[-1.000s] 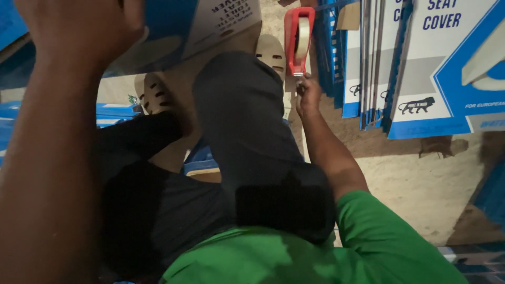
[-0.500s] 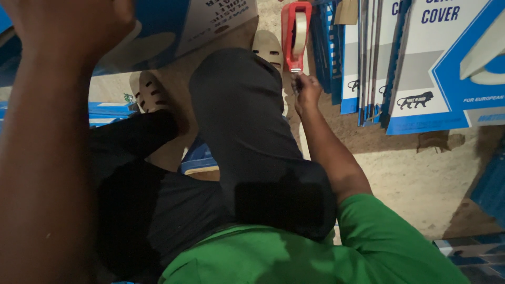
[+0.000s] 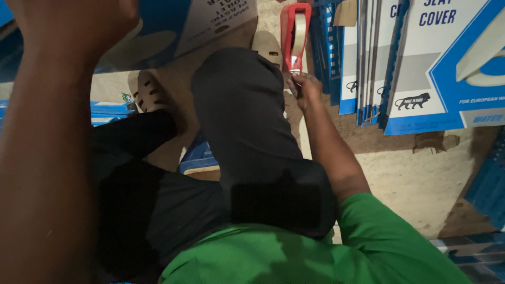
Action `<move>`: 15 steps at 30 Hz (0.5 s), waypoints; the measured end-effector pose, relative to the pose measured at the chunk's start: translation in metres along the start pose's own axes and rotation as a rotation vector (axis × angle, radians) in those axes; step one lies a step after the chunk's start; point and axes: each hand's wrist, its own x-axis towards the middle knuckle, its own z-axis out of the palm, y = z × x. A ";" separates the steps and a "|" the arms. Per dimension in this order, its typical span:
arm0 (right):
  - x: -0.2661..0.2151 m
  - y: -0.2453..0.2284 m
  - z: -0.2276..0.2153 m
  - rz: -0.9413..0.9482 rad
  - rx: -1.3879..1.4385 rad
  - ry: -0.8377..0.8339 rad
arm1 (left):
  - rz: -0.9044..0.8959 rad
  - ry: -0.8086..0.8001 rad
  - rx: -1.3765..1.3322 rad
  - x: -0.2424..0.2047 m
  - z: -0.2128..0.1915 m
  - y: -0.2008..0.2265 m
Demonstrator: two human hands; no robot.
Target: The person sits on the floor and repeatedly folds flat blue and white cardboard boxes into rectangular packages. They use a handheld tape dispenser to seal the boxes and stack the finished packages to the left.
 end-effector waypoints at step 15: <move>0.006 -0.012 -0.013 0.101 -0.145 -0.123 | -0.037 -0.073 -0.041 0.008 -0.011 0.004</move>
